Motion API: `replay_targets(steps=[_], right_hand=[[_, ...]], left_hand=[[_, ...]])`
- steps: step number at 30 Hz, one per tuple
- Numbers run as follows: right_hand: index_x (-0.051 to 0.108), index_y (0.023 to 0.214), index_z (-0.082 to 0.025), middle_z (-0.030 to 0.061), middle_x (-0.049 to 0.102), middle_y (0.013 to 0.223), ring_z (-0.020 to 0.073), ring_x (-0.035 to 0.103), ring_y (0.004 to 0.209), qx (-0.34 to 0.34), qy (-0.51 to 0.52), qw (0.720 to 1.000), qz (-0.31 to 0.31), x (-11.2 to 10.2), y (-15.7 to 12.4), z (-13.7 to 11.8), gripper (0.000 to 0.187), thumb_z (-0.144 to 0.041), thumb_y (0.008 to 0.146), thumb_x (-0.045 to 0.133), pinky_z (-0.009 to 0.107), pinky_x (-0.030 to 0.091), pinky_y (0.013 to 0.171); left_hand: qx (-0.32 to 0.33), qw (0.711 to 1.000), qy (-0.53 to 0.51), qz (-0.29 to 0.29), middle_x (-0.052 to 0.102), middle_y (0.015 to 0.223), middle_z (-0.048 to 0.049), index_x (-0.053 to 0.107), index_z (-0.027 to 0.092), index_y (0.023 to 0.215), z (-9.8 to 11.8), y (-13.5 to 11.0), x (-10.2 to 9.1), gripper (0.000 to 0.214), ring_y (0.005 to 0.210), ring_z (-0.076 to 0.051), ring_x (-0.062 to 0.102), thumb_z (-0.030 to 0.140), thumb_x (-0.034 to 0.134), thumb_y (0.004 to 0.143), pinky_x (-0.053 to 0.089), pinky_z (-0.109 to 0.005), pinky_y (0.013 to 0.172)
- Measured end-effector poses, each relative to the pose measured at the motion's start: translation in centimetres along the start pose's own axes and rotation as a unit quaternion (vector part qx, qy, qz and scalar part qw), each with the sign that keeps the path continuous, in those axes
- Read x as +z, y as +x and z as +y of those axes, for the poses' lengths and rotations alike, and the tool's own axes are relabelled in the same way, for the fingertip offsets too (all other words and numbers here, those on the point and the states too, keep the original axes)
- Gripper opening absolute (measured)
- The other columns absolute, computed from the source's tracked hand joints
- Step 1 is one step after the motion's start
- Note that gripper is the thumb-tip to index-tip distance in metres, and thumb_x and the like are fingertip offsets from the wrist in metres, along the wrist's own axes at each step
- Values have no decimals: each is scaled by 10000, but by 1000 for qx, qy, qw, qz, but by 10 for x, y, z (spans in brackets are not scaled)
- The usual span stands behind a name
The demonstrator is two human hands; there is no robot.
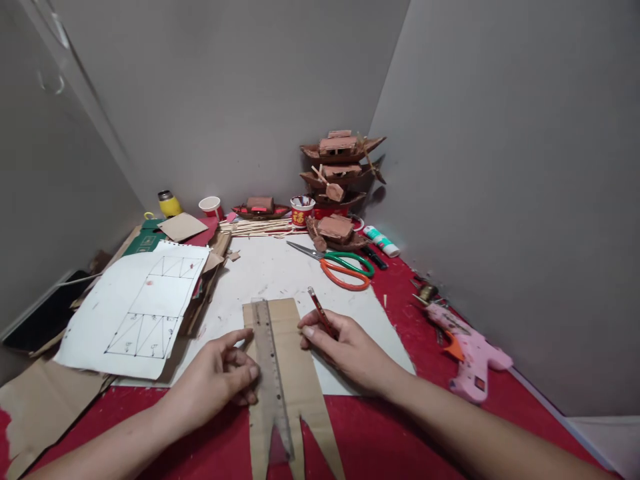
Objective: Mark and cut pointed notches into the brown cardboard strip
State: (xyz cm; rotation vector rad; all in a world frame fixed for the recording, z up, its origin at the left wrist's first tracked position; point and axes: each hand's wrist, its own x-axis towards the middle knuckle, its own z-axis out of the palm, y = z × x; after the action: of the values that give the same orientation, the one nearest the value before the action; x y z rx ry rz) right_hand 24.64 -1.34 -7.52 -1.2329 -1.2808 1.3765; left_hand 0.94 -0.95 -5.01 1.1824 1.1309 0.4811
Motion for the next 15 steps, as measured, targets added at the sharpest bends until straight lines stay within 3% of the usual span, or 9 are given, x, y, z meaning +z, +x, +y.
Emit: replay_targets(steps=[3, 5, 8, 10, 12, 15], right_hand=[[608, 912, -180, 31, 664, 762, 204, 620, 777, -6, -29, 1000, 7, -1, 0, 3, 253, -412, 813, 628, 333, 453, 755], [610, 907, -183, 37, 660, 788, 204, 615, 787, -14, -38, 999, 21, -2, 0, 6, 249, -419, 829, 614, 324, 452, 729], [596, 910, -188, 44, 662, 808, 202, 606, 790, -17, -33, 999, 39, -3, 1, 8, 239, -419, 850, 590, 301, 434, 657], [590, 911, -189, 42, 664, 806, 198, 600, 783, -16, -32, 998, 48, -4, 2, 7, 223, -405, 854, 581, 288, 416, 622], [591, 903, -187, 38, 665, 799, 188, 592, 758, -16, -35, 998, 53, -3, 3, 6, 208, -389, 851, 583, 281, 404, 606], [593, 896, -181, 38, 670, 795, 176, 582, 716, -15, -38, 997, 59, -3, 4, 4, 199, -374, 850, 580, 283, 407, 610]], left_hand=[[28, 999, 34, 18, 609, 761, 7, 361, 94, 1408, -4, 0, 2, 751, 563, -156, 638, 360, 682, 783, 510, -306, 562], [104, 985, 124, 62, 654, 813, -44, 500, 105, 1313, -6, 0, 1, 527, 645, -180, 657, 314, 603, 841, 532, -338, 618], [287, 901, 307, 112, 696, 1010, -133, 612, 131, 1185, -10, 0, -2, 321, 922, -233, 662, 242, 503, 904, 536, -401, 812], [362, 836, 402, 96, 656, 1165, -165, 589, 140, 1228, -13, 1, -5, 337, 1075, -256, 614, 211, 488, 915, 508, -441, 915], [370, 799, 470, 69, 569, 1316, -194, 520, 145, 1323, -16, 5, -6, 426, 1211, -296, 534, 230, 524, 906, 462, -493, 996], [325, 781, 531, 39, 360, 1509, -223, 365, 166, 1457, -20, 11, -5, 646, 1386, -373, 331, 314, 599, 874, 359, -577, 1078]])
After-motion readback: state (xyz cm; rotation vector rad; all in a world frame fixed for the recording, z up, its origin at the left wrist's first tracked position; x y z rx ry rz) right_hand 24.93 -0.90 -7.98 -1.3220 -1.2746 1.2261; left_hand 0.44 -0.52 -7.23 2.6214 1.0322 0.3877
